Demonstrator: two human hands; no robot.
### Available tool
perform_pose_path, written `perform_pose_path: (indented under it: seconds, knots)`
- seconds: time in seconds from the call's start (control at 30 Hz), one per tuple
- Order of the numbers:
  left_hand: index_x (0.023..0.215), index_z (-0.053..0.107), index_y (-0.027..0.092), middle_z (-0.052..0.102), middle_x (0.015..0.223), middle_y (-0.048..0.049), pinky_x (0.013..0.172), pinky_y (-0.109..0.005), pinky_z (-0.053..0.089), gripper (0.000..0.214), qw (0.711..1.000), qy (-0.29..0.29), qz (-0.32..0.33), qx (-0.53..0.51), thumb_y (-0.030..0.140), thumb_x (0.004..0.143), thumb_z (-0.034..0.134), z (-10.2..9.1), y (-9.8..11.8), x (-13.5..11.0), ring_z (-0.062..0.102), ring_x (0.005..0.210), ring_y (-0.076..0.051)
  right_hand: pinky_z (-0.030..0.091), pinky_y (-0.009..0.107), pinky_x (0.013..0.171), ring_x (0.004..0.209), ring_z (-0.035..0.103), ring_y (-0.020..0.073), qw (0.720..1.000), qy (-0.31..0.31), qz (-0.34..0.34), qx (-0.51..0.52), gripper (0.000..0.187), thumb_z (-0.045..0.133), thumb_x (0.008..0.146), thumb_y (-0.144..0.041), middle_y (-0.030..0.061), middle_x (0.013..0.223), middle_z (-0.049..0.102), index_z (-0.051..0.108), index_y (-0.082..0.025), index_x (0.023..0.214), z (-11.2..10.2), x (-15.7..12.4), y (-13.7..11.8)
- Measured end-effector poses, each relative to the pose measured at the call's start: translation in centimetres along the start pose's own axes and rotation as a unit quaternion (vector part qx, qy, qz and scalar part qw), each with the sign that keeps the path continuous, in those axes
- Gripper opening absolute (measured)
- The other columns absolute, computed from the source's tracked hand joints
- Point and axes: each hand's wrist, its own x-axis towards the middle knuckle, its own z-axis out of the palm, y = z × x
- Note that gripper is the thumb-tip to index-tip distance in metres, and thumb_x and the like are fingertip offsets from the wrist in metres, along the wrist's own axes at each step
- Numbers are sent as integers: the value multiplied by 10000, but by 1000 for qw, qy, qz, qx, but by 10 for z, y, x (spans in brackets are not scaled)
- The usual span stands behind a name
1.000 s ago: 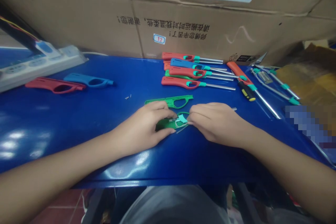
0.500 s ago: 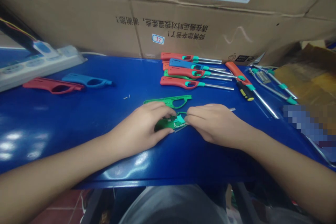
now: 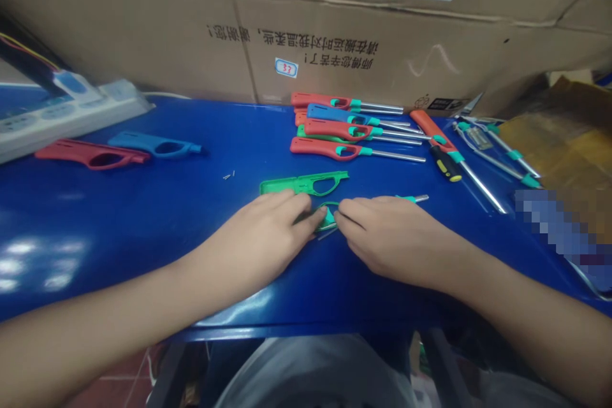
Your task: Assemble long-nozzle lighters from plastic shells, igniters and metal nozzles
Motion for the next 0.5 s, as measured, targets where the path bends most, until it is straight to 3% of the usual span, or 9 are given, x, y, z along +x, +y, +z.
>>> perform_pose_path:
  seconds: [0.23,0.5]
  knots:
    - [1371,611,126,629,1043,-118,815,-414,553,365,999,-15,12,48,258,1052,493,2,3,-4,611,942,-275,390,291,607,773,626,145,982,6,93,164,191,540,996,-208,42,1057,670,722,-202,1053,-8,-8,22]
    - [1350,626,149,642,1175,-134,881,-456,582,347,999,-4,-4,-44,257,1062,465,2,0,-2,628,1049,-289,455,292,707,876,643,162,988,4,9,155,203,492,1044,-232,44,1122,673,673,-230,1135,-4,-9,28]
